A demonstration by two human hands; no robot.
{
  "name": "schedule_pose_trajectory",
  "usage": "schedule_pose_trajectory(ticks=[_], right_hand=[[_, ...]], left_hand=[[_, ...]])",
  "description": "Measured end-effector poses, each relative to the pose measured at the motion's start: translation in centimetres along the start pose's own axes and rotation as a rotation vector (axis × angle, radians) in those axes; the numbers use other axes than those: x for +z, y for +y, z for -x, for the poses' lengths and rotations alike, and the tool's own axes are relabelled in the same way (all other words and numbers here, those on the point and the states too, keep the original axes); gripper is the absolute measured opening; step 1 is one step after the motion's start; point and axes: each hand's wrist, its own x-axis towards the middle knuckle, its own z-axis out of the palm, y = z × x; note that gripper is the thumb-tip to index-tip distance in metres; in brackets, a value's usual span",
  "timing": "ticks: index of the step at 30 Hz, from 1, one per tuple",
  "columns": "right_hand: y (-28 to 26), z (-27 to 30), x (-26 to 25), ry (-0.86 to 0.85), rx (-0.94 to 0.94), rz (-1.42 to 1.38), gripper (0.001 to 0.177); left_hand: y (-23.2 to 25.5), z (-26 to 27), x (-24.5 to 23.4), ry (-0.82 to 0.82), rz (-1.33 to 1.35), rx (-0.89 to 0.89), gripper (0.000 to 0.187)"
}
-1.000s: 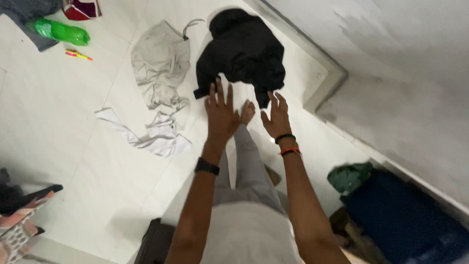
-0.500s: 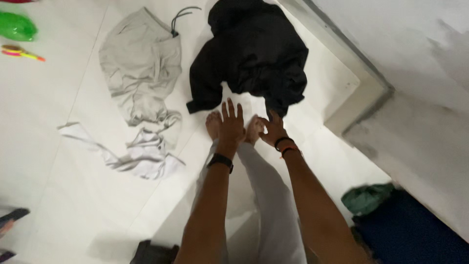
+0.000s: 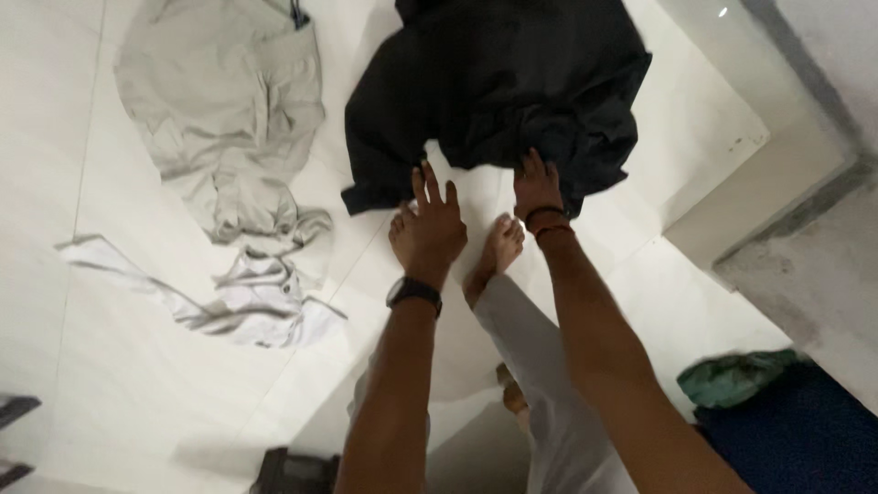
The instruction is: The person picks up various items of clothing from the floor and a bed, unfolding them to identify them and then folding or stacking them.
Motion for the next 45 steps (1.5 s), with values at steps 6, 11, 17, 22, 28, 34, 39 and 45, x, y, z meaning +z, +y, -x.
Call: schedule_pose_trajectory(ticks=[6,11,17,22,28,34,39,45], right_hand=[[-4.4,9.3,-13.2,0.432,-0.16,-0.566,0.025],[-9.7,21.1,-24.4,0.519,-0.166,-0.768,0.031],[-12.1,32.3,-33.3,0.796,-0.085,-0.779,0.035],[-13.8,39.6,-42.1,1.092,0.29,-0.787,0.04],[-15.3,46.2,-50.9,1.346,0.532,-0.59,0.035],[-16.3,52.6,-53.1,1.438,0.504,-0.273,0.056],[-16.4,56.3,-52.3,1.579,0.665,-0.41,0.045],[-16.5,65.5,-49.9,1.765,0.841,-0.289,0.032]], left_hand=[[1.5,3.8,-4.1,-0.125,0.068,0.002,0.105],[3.7,7.9,-8.5,0.112,0.269,0.066,0.089],[3.5,13.9,-15.6,0.381,0.503,0.204,0.058],[5.2,20.5,-21.4,0.551,0.737,0.427,0.037],[7.8,27.1,-28.8,0.526,0.682,0.59,0.054],[9.4,25.5,-29.0,0.523,0.287,0.649,0.05],[13.4,25.5,-29.4,0.191,0.811,0.574,0.029],[18.2,35.7,-38.2,0.46,0.48,0.999,0.04]])
